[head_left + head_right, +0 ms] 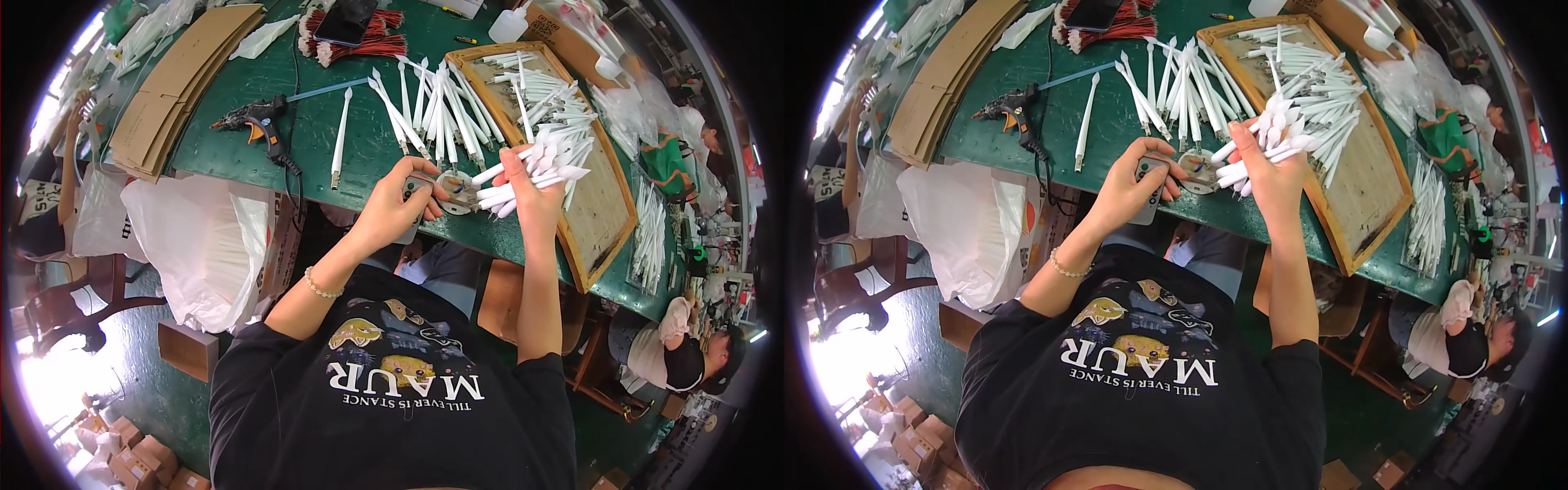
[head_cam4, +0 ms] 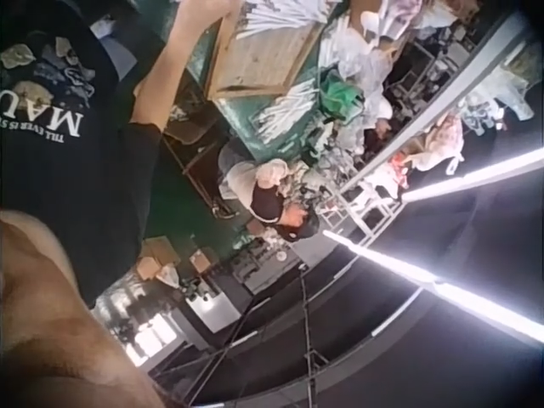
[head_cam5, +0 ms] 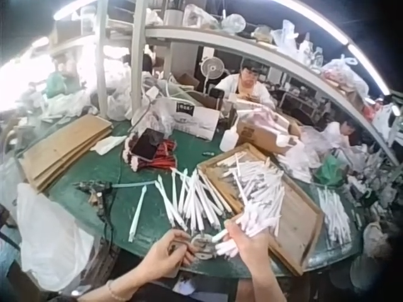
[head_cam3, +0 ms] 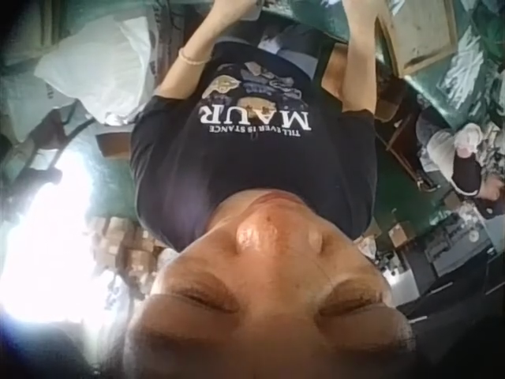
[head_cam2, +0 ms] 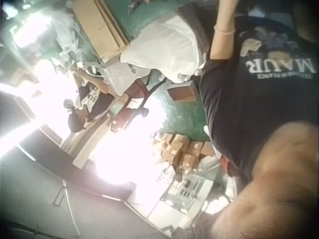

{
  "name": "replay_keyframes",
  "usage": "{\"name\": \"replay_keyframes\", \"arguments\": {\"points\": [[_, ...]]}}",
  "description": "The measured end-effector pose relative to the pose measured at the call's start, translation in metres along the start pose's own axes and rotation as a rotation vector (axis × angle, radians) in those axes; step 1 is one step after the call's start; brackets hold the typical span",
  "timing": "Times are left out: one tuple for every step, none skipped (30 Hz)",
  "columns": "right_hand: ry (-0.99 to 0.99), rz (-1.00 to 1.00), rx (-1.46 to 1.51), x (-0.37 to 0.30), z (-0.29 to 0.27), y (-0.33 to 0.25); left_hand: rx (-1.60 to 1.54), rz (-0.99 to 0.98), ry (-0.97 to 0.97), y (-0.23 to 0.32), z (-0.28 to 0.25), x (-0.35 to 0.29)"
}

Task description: Assembling small white plastic strips onto a circular hub at a production workbench.

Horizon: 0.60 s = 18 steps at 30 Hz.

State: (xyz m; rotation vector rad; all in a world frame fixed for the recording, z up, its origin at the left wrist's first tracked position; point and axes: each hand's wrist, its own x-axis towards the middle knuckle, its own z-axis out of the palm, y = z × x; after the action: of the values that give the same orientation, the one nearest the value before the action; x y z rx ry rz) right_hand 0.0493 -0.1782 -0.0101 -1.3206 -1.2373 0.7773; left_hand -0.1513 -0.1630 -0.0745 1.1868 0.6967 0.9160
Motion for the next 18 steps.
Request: {"name": "replay_keyframes", "arguments": {"points": [[-0.004,0.006,-0.006,0.0007,0.0011,-0.0007,0.008,0.003,0.002,-0.0002,-0.0003,-0.0003],[-0.008,0.012,-0.011,0.0012,0.0021,-0.0016,0.016,0.005,0.004,-0.0003,-0.0005,-0.0003],[-0.008,0.013,-0.012,0.0012,0.0028,-0.003,0.015,0.004,0.004,0.0001,-0.0004,-0.0003],[-0.014,0.036,-0.024,0.0011,0.0033,-0.0047,0.01,-0.003,0.002,0.0009,-0.0002,-0.0002],[-0.02,0.06,-0.037,0.0009,0.0038,-0.0057,0.005,-0.01,0.001,0.0018,0.0,-0.0002],[-0.021,0.06,-0.037,0.0004,0.004,-0.0055,0.004,-0.01,0.002,0.0021,0.0002,-0.0003],[-0.019,0.05,-0.039,-0.0001,0.004,-0.0049,0.011,-0.008,0.003,0.0024,0.0005,-0.0004],[-0.018,0.041,-0.041,-0.0003,0.004,-0.0044,0.017,-0.007,0.005,0.0023,0.0007,-0.0006],[-0.02,0.041,-0.041,-0.0001,0.0038,-0.0044,0.017,-0.007,0.007,0.0019,0.0005,-0.0006],[-0.023,0.032,-0.036,0.0002,0.0035,-0.0047,0.006,-0.008,0.004,0.0013,0.0002,-0.0004],[-0.025,0.022,-0.031,0.0005,0.0031,-0.0049,-0.005,-0.008,0.0,0.0009,0.0001,-0.0002],[-0.025,0.023,-0.031,0.0006,0.0037,-0.0053,-0.006,-0.009,0.0,0.0008,0.0002,-0.0003],[-0.025,0.021,-0.031,0.0005,0.005,-0.0057,-0.001,-0.008,0.004,0.001,0.0003,-0.0005],[-0.023,0.02,-0.032,0.0003,0.0058,-0.0061,0.004,-0.008,0.007,0.0011,0.0005,-0.0006],[-0.022,0.021,-0.032,0.0005,0.0063,-0.0052,0.004,-0.008,0.006,0.0011,0.0007,-0.0005],[-0.014,0.019,-0.025,0.0009,0.0068,-0.0036,-0.002,-0.013,0.007,0.001,0.0009,-0.0005],[-0.007,0.017,-0.018,0.0012,0.0071,-0.0026,-0.008,-0.019,0.009,0.0009,0.0008,-0.0005],[-0.006,0.017,-0.019,0.0014,0.007,-0.0032,-0.008,-0.019,0.008,0.0013,0.0007,-0.0005]]}}
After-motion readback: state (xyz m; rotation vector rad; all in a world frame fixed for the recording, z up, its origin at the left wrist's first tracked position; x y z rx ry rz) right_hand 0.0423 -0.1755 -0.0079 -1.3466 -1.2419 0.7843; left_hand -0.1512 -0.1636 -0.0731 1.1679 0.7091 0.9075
